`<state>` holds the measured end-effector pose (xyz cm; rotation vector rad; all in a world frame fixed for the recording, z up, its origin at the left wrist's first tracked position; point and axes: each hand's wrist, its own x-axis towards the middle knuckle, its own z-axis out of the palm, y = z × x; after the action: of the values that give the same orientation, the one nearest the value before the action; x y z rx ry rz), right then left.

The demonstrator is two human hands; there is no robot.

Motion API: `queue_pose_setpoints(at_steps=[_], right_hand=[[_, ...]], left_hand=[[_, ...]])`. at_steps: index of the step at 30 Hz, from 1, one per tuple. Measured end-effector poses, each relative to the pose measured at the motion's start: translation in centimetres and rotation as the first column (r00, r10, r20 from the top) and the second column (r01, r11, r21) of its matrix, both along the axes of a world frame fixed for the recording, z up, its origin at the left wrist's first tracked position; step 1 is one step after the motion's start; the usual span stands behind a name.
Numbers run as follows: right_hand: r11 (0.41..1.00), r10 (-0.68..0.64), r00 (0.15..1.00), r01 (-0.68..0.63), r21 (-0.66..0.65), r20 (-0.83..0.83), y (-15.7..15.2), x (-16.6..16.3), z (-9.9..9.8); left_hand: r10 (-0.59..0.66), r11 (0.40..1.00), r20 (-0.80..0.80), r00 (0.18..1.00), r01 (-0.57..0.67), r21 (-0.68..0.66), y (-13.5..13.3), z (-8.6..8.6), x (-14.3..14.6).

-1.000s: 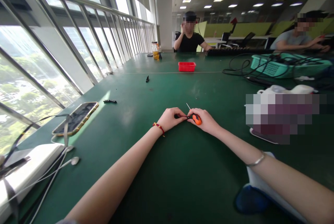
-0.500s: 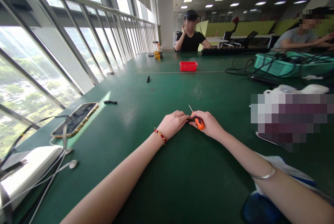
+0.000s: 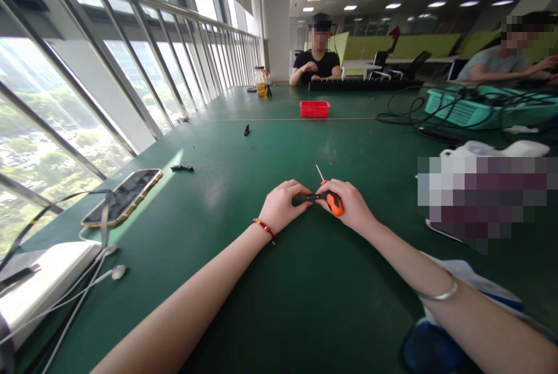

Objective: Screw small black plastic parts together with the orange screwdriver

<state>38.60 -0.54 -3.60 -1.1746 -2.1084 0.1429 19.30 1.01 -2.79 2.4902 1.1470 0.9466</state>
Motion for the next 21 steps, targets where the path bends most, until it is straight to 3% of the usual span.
queue_pose_setpoints(at_steps=[3,7,10,21], right_hand=[[0.993,-0.027,0.999,0.023,0.115,0.03,-0.4,-0.1,0.4],[0.955,-0.119,0.989,0.089,0.282,0.089,-1.3,-0.6,1.1],[0.939,-0.151,0.985,0.117,0.324,0.082,-1.7,-0.9,1.4],[0.937,-0.162,0.985,0.135,0.323,0.059,-1.7,-1.0,1.3]], left_hand=[[0.01,0.985,-0.013,1.0,-0.007,0.175,-0.1,0.1,0.0],[0.029,0.919,-0.019,0.999,-0.019,0.394,-0.3,0.4,0.0],[0.036,0.869,-0.017,0.999,-0.023,0.495,-0.5,0.5,-0.1],[0.04,0.824,-0.008,0.999,-0.028,0.565,-0.7,0.6,-0.1]])
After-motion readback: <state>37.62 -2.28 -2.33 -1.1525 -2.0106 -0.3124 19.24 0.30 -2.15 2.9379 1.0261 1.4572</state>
